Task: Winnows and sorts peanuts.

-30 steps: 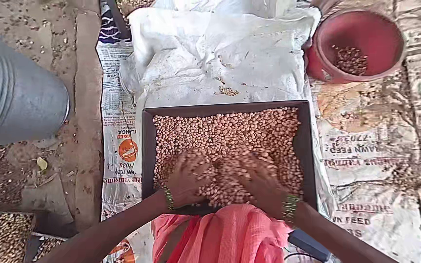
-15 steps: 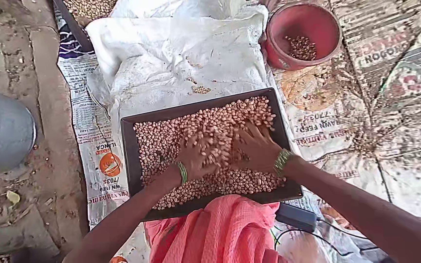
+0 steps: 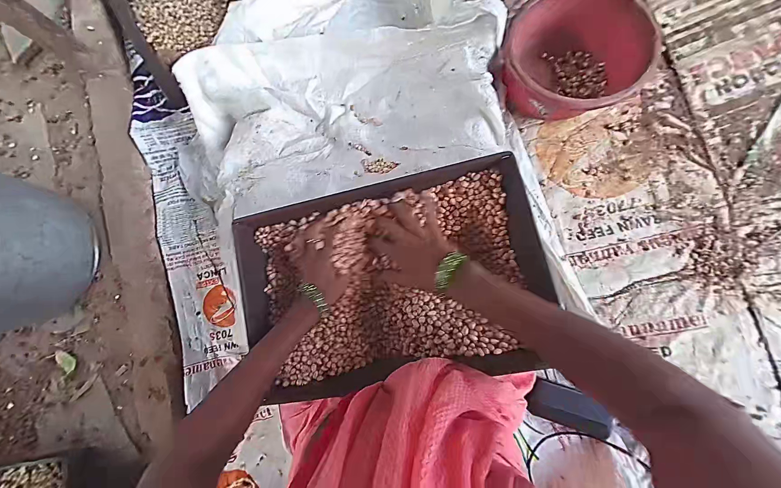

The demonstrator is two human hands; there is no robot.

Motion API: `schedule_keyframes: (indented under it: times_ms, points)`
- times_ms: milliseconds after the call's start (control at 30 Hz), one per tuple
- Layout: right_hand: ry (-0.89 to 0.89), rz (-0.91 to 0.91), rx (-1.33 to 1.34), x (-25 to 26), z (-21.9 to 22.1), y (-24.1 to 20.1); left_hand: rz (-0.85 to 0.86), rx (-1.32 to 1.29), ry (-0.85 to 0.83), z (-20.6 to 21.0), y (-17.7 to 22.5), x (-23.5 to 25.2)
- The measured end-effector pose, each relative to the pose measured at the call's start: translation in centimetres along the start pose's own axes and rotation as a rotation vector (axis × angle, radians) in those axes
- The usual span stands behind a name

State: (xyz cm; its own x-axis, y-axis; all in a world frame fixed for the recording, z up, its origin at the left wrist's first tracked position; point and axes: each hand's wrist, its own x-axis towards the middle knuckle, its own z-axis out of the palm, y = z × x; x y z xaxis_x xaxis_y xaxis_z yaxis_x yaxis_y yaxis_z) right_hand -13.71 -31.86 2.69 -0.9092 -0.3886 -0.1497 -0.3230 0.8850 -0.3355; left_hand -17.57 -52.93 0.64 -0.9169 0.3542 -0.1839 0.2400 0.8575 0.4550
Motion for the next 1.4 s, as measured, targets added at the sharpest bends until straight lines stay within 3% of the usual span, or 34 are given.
schedule_keyframes:
  times_ms: [133, 233, 300, 333, 400, 467, 533, 633, 733, 800, 933, 1033, 1133, 1200, 1300, 1333, 1400]
  points:
    - [-0.174, 0.169, -0.03, -6.5, -3.3, 3.4, 0.272, 0.038, -0.345, 0.4, 5.7, -1.8]
    - [-0.469, 0.289, 0.077, -11.0, -3.6, 1.8, 0.459, 0.07, -0.566, 0.3, 3.9, -5.8]
    - [-0.681, 0.284, 0.14, -10.8, -3.6, -1.3, 0.419, 0.147, -0.565, -1.2, 0.7, -8.8]
    - [-0.699, 0.234, 0.164, -10.1, -2.7, -2.5, 0.365, 0.177, -0.49, -1.9, -1.1, -10.0]
    - [-0.604, 0.082, 0.208, -7.4, 0.1, -4.7, 0.3, 0.24, -0.191, -2.2, -4.9, -10.9]
    - [-0.492, -0.07, 0.23, -3.3, 2.0, -6.5, 0.2, 0.198, 0.0, -1.9, -6.9, -9.6]
    - [-0.383, -0.149, 0.133, 0.7, 2.2, -7.2, 0.109, 0.119, 0.09, -1.2, -6.6, -6.9]
    - [-0.176, -0.098, 0.01, 3.4, 0.7, -4.4, 0.05, -0.034, 0.178, -0.2, -3.7, -2.4]
    - [-0.167, 0.007, -0.016, 0.8, -2.0, 0.1, 0.065, -0.047, 0.017, 0.3, 1.9, -0.4]
    - [-0.231, 0.107, -0.046, -3.0, -3.4, 2.2, 0.176, -0.07, -0.117, 1.1, 4.5, -0.9]
    - [-0.484, 0.268, 0.114, -10.2, -3.5, 1.4, 0.471, 0.027, -0.33, 1.3, 3.7, -6.0]
    - [-0.419, 0.183, 0.251, -10.9, -0.7, -2.9, 0.521, 0.161, -0.204, 0.0, -0.9, -9.9]
    - [-0.462, 0.04, 0.303, -5.9, 1.6, -7.0, 0.337, 0.201, -0.046, -1.4, -4.8, -9.9]
    - [-0.497, -0.012, 0.347, -2.1, 1.4, -8.1, 0.173, 0.081, 0.03, -1.4, -6.3, -7.8]
    - [-0.357, -0.004, 0.335, -0.4, -1.2, -6.4, 0.183, -0.137, 0.174, -0.3, -5.8, -3.5]
    - [-0.217, 0.029, 0.391, -1.5, -2.2, -5.1, 0.194, -0.153, 0.163, 0.1, -4.5, -2.4]
    - [0.162, 0.125, 0.467, -4.5, -3.4, -1.4, 0.187, -0.131, -0.012, 0.3, -0.1, -0.9]
